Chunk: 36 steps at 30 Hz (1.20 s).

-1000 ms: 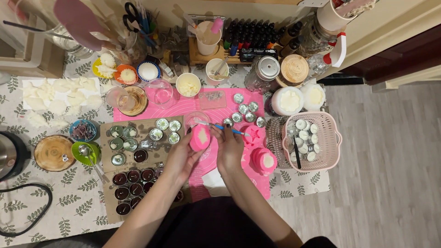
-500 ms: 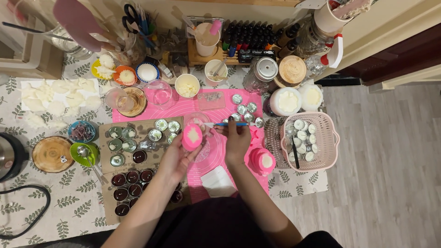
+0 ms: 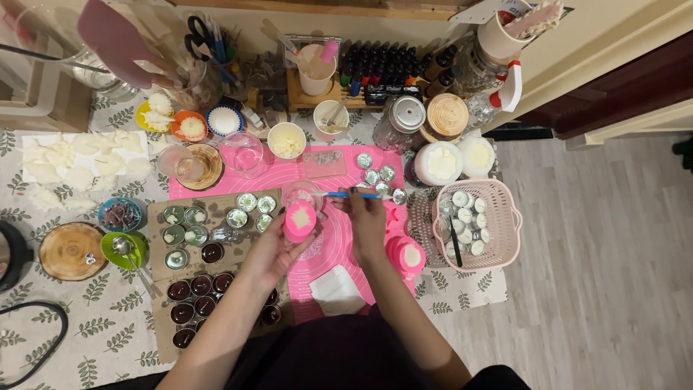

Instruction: The person is preparing small candles by removing them from molds and inspecting them.

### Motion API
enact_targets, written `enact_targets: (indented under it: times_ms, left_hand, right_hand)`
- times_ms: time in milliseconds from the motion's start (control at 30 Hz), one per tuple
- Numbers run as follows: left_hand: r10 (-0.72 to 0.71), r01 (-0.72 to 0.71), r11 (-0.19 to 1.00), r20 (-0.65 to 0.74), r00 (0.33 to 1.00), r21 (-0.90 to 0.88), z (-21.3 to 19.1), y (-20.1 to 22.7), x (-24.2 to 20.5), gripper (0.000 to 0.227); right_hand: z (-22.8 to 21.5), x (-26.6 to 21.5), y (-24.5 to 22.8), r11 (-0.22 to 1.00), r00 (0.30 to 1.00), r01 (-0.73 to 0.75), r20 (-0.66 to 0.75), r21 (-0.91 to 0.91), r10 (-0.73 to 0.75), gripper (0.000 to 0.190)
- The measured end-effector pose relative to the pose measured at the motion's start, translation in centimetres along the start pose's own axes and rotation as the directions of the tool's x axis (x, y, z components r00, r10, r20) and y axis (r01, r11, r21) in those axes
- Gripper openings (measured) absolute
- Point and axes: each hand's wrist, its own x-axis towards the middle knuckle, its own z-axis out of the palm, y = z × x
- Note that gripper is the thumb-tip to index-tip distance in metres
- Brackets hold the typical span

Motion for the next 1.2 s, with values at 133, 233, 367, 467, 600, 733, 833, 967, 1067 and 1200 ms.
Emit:
enact_targets:
  times_ms: [133, 233, 367, 467, 600, 733, 833, 967, 1067, 1200]
  left_hand:
    - [0.005, -0.005, 1.000, 0.004, 1.000, -0.017, -0.3, -0.5, 1.0, 0.040]
    - [0.007, -0.008, 1.000, -0.031, 0.999, -0.007, -0.3, -0.3, 1.0, 0.039]
    - [0.012, -0.011, 1.000, -0.018, 1.000, 0.009, -0.4, -0.2, 1.1, 0.039]
    - [0.010, -0.010, 1.000, -0.020, 1.000, -0.002, -0.4, -0.2, 1.1, 0.040]
    - [0.010, -0.011, 1.000, 0.025, 1.000, 0.026, -0.4, -0.1, 0.7, 0.039]
    - [0.005, -0.005, 0.998, -0.005, 1.000, 0.061, -0.2, -0.1, 0.7, 0.041]
    - [0.013, -0.014, 0.997, 0.004, 1.000, 0.077, -0.2, -0.5, 0.2, 0.041]
    - [0.042, -0.042, 0.999, 0.042, 0.998, 0.018, 0.3, -0.6, -0.1, 0.040]
    - [0.035, -0.035, 0.999, 0.007, 0.999, 0.002, -0.2, -0.9, -0.2, 0.039]
    - [0.026, -0.026, 1.000, 0.018, 0.999, 0.003, -0.8, -0.9, 0.0, 0.041]
  right_hand:
    - [-1.0, 0.3, 0.8, 0.997, 0.992, -0.082, 0.100, -0.008, 0.083, 0.011]
    - [-2.2, 0.6, 0.6, 0.999, 0.989, -0.040, 0.146, 0.010, 0.038, 0.011]
    - [-4.0, 1.3, 0.2, 1.000, 0.990, -0.010, 0.139, 0.024, 0.006, 0.011]
    - [-4.8, 2.0, 0.0, 0.996, 0.990, -0.007, 0.144, 0.086, -0.005, 0.012]
    - [-3.4, 1.1, -1.6, 0.987, 0.993, -0.061, 0.109, 0.152, 0.044, 0.013]
    - [-0.5, -0.1, -2.0, 0.992, 0.976, -0.021, 0.217, 0.124, -0.007, 0.011]
    - [0.5, -0.9, -1.2, 0.997, 0.983, -0.069, 0.172, 0.017, 0.065, 0.012]
    - [1.3, -0.5, -0.6, 0.997, 0.992, -0.071, 0.104, 0.032, 0.067, 0.011]
    - [1.3, -0.3, -0.5, 0.998, 0.998, -0.058, 0.026, 0.019, 0.058, 0.013]
    - [0.5, 0.6, 0.4, 0.998, 0.998, -0.062, 0.029, 0.029, 0.062, 0.011]
